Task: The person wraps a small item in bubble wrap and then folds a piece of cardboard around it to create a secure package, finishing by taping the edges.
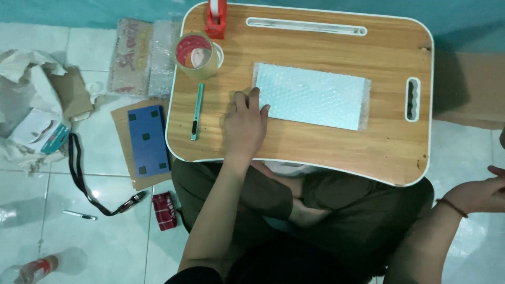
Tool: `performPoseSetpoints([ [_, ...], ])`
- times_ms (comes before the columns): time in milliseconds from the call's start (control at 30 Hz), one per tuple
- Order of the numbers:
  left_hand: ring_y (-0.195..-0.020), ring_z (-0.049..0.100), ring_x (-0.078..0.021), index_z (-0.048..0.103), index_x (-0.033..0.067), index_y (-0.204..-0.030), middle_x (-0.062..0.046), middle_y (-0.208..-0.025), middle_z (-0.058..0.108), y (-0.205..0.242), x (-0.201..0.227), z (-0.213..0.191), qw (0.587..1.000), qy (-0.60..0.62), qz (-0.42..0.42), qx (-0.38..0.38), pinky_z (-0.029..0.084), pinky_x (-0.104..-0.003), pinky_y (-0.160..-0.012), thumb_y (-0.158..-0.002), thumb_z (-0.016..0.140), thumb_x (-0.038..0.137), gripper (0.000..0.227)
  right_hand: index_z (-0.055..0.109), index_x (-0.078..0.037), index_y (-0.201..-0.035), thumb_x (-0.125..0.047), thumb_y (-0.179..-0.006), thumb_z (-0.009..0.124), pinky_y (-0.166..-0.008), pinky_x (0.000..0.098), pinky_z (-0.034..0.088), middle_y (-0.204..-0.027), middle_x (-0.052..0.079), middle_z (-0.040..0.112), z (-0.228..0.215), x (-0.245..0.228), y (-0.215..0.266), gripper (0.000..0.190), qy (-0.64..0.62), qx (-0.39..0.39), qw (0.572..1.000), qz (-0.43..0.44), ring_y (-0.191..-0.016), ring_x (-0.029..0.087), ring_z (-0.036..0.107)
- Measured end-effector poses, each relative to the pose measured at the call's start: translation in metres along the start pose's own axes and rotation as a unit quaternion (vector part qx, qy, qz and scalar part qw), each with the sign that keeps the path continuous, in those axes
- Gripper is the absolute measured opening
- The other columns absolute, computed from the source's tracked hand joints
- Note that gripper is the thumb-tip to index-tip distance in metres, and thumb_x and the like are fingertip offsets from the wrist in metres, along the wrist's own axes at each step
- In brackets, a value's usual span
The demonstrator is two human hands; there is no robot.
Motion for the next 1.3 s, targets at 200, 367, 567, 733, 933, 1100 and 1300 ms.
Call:
performPoseSetpoints([
  [200, -0.091, 0.059, -0.04, 0.049, 0.002, -0.142, -0.02, -0.118, 0.05, 0.012, -0.005, 0.008, 0.988, 0.151, -0.008, -0.024, 0.051, -0.048, -0.079, -0.101, 0.059, 0.031, 0.05, 0.057, 0.03, -0.102, 0.026, -0.098, 0.035, -0.073, 0.0508, 0.053, -0.124, 0.048, 0.07, 0.003, -0.169, -0.042, 0.022, -0.119, -0.095, 0.98, -0.125, -0.081, 0.043, 0.057],
  [367, -0.117, 0.052, -0.0432, 0.032, -0.0071, -0.153, -0.029, -0.133, 0.044, 0.036, 0.008, -0.038, 0.94, 0.333, 0.0, -0.073, 0.044, -0.05, -0.102, -0.101, 0.058, 0.031, 0.07, 0.058, 0.024, -0.118, 0.026, -0.104, 0.037, -0.074, 0.0473, 0.05, -0.093, 0.032, 0.059, 0.008, -0.198, -0.028, 0.024, -0.14, -0.127, 0.975, -0.115, -0.078, 0.038, 0.056],
  [567, -0.133, 0.05, -0.0332, 0.021, 0.0049, -0.159, -0.021, -0.159, 0.036, 0.109, 0.062, -0.049, 0.62, 0.739, 0.012, -0.264, 0.045, -0.044, -0.109, -0.093, 0.065, 0.022, 0.081, 0.071, 0.016, -0.118, 0.023, -0.086, 0.05, -0.078, 0.0419, 0.046, -0.105, 0.028, 0.068, 0.039, -0.305, 0.031, 0.039, -0.138, -0.251, 0.954, -0.085, -0.08, 0.034, 0.056],
  [733, -0.125, 0.059, -0.0346, 0.041, -0.0088, -0.153, -0.024, -0.144, 0.054, 0.156, 0.049, 0.017, 0.435, 0.878, -0.104, -0.169, 0.047, -0.055, -0.109, -0.094, 0.07, 0.023, 0.073, 0.081, 0.001, -0.116, 0.009, -0.091, 0.048, -0.062, 0.0393, 0.047, -0.083, 0.015, 0.068, 0.061, -0.376, 0.069, 0.043, -0.236, -0.36, 0.895, -0.117, -0.061, 0.029, 0.057],
  [933, -0.131, 0.062, -0.0238, 0.044, 0.0054, -0.154, -0.016, -0.148, 0.057, 0.172, -0.008, 0.011, 0.604, 0.584, -0.407, -0.359, 0.041, -0.047, -0.118, -0.085, 0.068, 0.066, 0.094, 0.076, -0.004, -0.118, -0.043, -0.084, 0.069, -0.069, 0.0458, 0.053, -0.088, 0.015, 0.072, 0.09, -0.374, 0.091, 0.052, -0.288, -0.544, 0.781, -0.107, -0.076, 0.038, 0.067],
  [1100, -0.119, 0.066, -0.0261, 0.059, -0.0115, -0.131, -0.023, -0.13, 0.068, 0.191, -0.029, 0.012, 0.553, 0.694, -0.402, -0.223, 0.052, -0.032, -0.1, -0.089, 0.065, 0.028, 0.058, 0.065, 0.012, -0.122, 0.008, -0.096, 0.053, -0.084, 0.0334, 0.043, -0.105, 0.018, 0.063, 0.115, -0.359, 0.04, 0.029, -0.2, -0.489, 0.848, -0.045, -0.089, 0.025, 0.051],
  [1300, -0.124, 0.063, -0.0278, 0.057, -0.0097, -0.135, -0.022, -0.135, 0.066, 0.203, -0.042, 0.012, 0.563, 0.686, -0.389, -0.247, 0.049, -0.033, -0.104, -0.09, 0.061, 0.028, 0.059, 0.042, 0.008, -0.156, -0.052, -0.067, 0.081, -0.112, 0.0588, 0.034, -0.152, 0.033, 0.045, 0.221, -0.344, 0.057, 0.114, 0.002, -0.63, 0.728, -0.272, -0.14, 0.049, 0.04],
])
Point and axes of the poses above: each hand's wrist, its own y-axis away from the middle knuckle, its own z-axis out of the palm, x = y × z, the point moved 9 cm from there along -y, towards the middle knuckle
